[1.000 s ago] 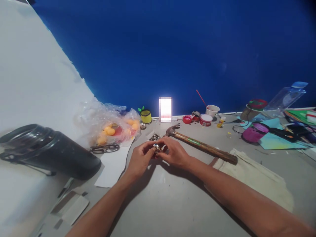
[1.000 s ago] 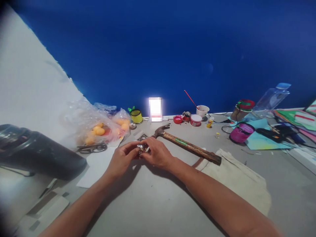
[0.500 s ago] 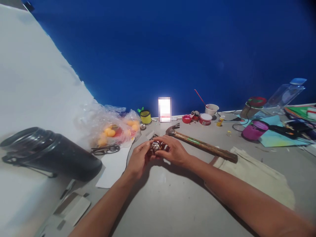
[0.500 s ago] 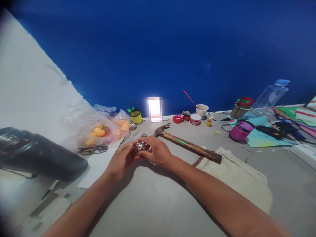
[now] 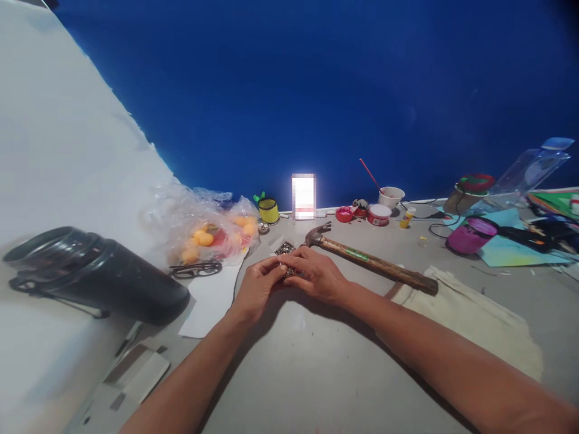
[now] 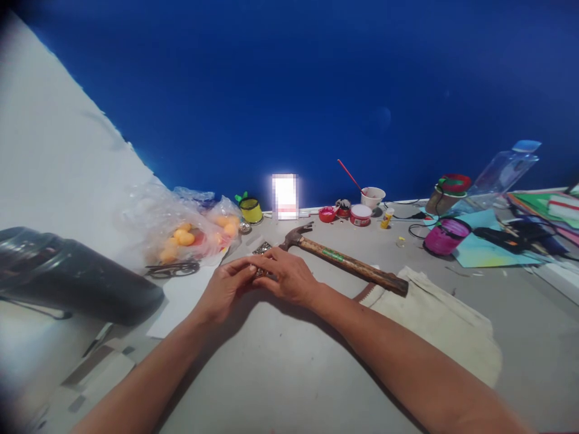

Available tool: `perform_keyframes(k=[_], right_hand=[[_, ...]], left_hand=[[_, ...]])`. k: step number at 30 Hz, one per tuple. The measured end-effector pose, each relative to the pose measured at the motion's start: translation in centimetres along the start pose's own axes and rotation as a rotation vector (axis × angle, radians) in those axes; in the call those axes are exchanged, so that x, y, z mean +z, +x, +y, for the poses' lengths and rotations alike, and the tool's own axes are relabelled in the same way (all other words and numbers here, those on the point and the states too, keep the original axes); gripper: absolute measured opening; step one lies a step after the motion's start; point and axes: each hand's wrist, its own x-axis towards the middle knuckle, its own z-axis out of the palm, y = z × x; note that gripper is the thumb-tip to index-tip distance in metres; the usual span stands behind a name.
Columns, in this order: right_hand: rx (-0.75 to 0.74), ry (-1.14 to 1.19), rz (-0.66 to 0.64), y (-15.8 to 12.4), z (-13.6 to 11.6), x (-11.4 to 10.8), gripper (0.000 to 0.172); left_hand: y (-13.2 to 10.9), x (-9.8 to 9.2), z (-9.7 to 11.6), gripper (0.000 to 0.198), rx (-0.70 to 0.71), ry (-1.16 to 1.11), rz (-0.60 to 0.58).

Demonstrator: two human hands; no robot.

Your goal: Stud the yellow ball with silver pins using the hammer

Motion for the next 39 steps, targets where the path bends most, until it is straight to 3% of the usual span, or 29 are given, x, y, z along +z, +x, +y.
perform_keyframes(k=[8,19,23,28,35,39], right_hand=[[-0.111,0.106,0.078,0.1,0.8,0.8,0.045],[-0.137,0.142,0.170,-0.2,0.9,2.0,0.042],[-0.132,0.137,0.124,0.1,0.6,1.1,0.044],[-0.101,0.137,0.034,0.5,0.2,-0.2,0.063],[-0.086,0.172,0.029,0.6,0.6,0.2,0.045],[-0.147,0.155,0.072,0.3,0.9,0.8,0.047]], left_hand=[[0.0,-0.4,-0.1,0.037,0.034,0.089,0.020],[-0.4,-0.3,0.2,0.041,0.030,0.134,0.051],[-0.2,-0.2,0.3,0.041,0.032,0.086,0.044],[0.0,-0.3,0.6,0.047,0.002,0.073,0.049],[-0.4,0.0,1.1,0.049,0.008,0.154,0.035],[-0.6,-0.1,1.0,0.048,0.044,0.169,0.045]])
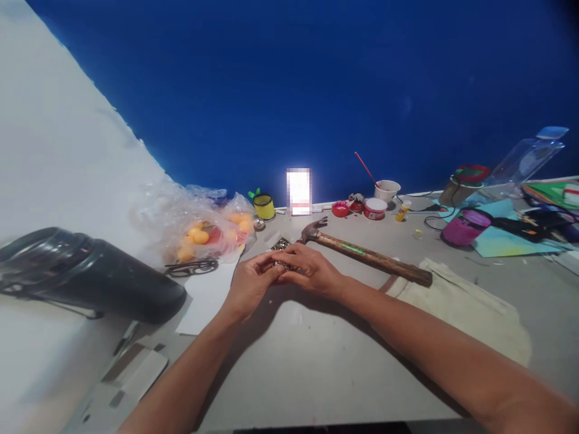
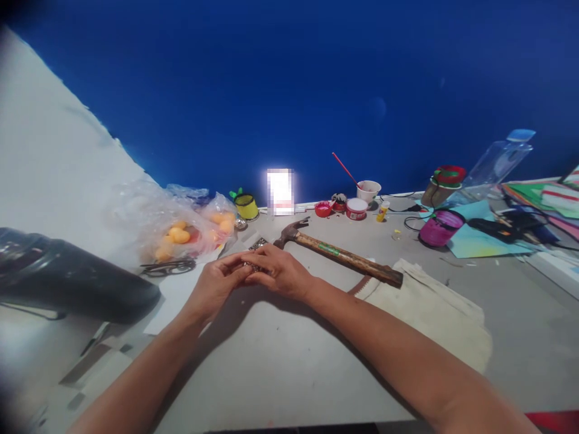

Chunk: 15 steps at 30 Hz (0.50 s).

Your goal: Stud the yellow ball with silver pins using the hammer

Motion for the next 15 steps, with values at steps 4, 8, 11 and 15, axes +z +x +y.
perform_keyframes(k=[4,8,11,15], right_hand=[[-0.063,0.012,0.037,-0.4,0.3,0.8,0.048],[-0.066,0.026,0.064,-0.4,0.3,0.8,0.044],[0.006,0.016,0.059,0.0,0.0,0.3,0.044],[0.056,0.012,0.049,0.3,-0.4,-0.3,0.051]], left_hand=[[-0.1,-0.3,0.0,0.047,0.004,0.026,-0.016],[0.1,-0.4,-0.2,0.053,-0.007,-0.001,0.007],[0.4,-0.4,-0.4,0.052,-0.002,-0.107,-0.018],[0.6,-0.1,-0.6,0.043,-0.013,-0.209,-0.065]])
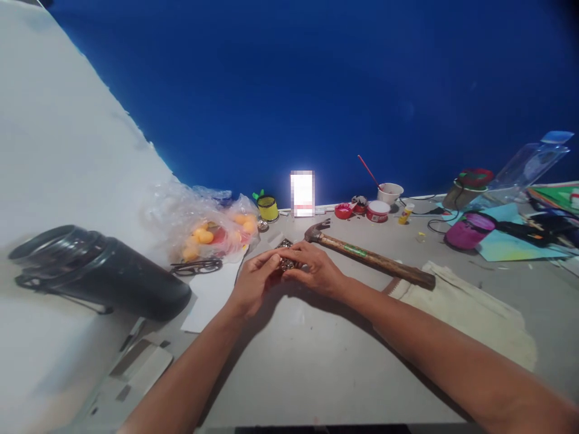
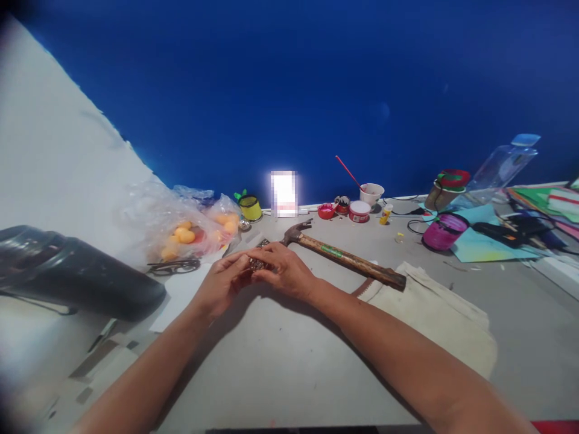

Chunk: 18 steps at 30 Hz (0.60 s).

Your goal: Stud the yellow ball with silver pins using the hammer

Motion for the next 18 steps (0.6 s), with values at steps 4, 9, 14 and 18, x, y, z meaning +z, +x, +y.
perform_keyframes(k=[4,9,14,18], right_hand=[[0.055,-0.007,-0.032,-0.08,-0.25,0.16,0.053],[0.160,-0.022,-0.007,-0.22,-0.05,0.62,0.075],[0.174,-0.062,-0.010,-0.24,-0.12,0.79,0.070],[0.193,-0.096,-0.030,-0.17,-0.57,0.74,0.070]], left_hand=[[0.09,0.36,-0.37,0.040,-0.021,-0.029,0.041],[0.22,0.68,-0.66,0.043,-0.050,-0.043,0.140],[0.29,0.75,-0.56,0.038,-0.087,-0.083,0.206],[0.39,0.87,-0.40,0.030,-0.156,-0.150,0.242]])
